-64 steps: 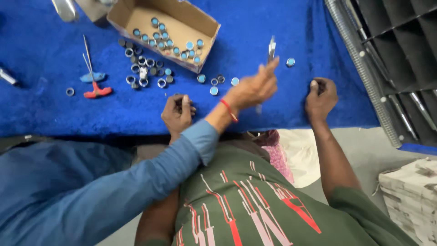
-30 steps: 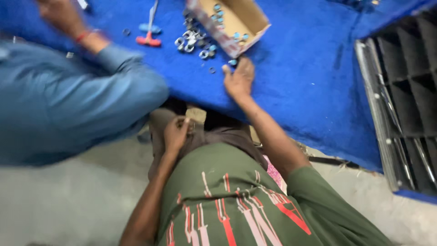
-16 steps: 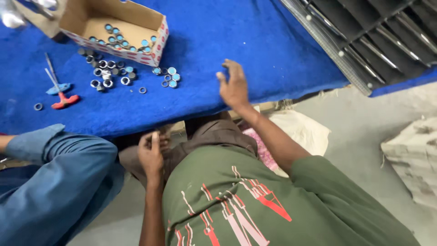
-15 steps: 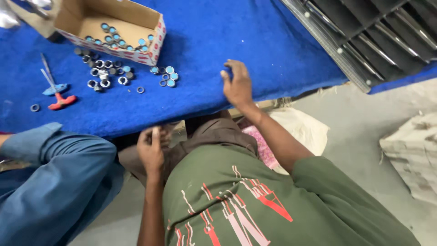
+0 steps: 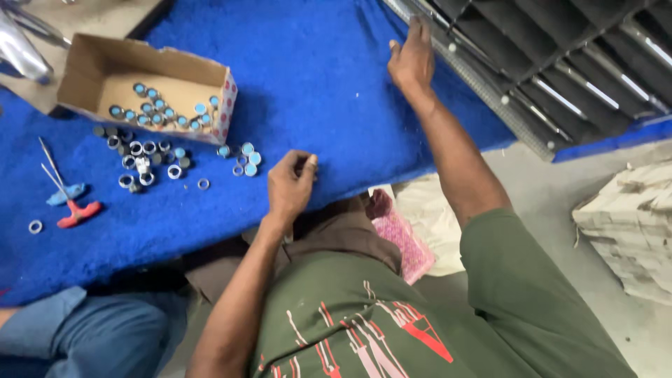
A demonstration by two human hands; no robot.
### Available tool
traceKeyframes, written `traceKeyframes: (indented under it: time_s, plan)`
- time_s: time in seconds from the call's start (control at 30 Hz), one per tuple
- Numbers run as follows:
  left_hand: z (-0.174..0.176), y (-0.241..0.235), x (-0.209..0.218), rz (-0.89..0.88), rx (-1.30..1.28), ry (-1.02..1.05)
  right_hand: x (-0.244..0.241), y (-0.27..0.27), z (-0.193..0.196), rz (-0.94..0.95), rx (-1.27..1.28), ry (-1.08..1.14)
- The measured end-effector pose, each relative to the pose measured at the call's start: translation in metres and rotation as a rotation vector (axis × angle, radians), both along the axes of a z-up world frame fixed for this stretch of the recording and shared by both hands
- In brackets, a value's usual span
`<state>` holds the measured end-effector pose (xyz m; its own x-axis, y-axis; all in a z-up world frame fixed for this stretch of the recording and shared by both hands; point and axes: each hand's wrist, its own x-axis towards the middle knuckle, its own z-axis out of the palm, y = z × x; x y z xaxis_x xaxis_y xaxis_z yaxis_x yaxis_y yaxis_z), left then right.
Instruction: The person assembles metal faucet handles by inserting blue and black rubber rings and washers into the faucet components and securing them with a wrench and a red-handled tool.
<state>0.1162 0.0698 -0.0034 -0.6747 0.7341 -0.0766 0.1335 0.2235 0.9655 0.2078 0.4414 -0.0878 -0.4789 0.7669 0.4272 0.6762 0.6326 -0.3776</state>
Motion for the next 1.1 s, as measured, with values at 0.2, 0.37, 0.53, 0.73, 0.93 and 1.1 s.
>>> traceKeyframes:
  time_s: [0.2, 0.37, 0.53, 0.73, 0.93, 1.1]
  plan:
    - [0.002, 0.013, -0.011, -0.011, -0.037, 0.162, -0.043, 0.064, -0.001, -0.175, -0.198, -0.176]
    - [-0.004, 0.007, -0.013, -0.027, 0.051, 0.151, -0.063, 0.08, -0.016, -0.286, -0.227, -0.152]
    - [-0.013, 0.009, -0.015, 0.01, 0.043, 0.129, -0.077, 0.087, -0.018, -0.431, -0.218, -0.198]
    - [-0.011, 0.008, -0.021, 0.028, 0.087, 0.056, -0.079, 0.066, -0.018, -0.421, -0.151, -0.137]
    - [-0.018, -0.002, -0.029, -0.001, 0.099, -0.101, -0.045, -0.011, -0.01, -0.211, -0.135, -0.058]
    - [-0.024, -0.007, -0.028, 0.087, 0.246, -0.083, 0.004, -0.116, 0.054, 0.159, -0.137, -0.005]
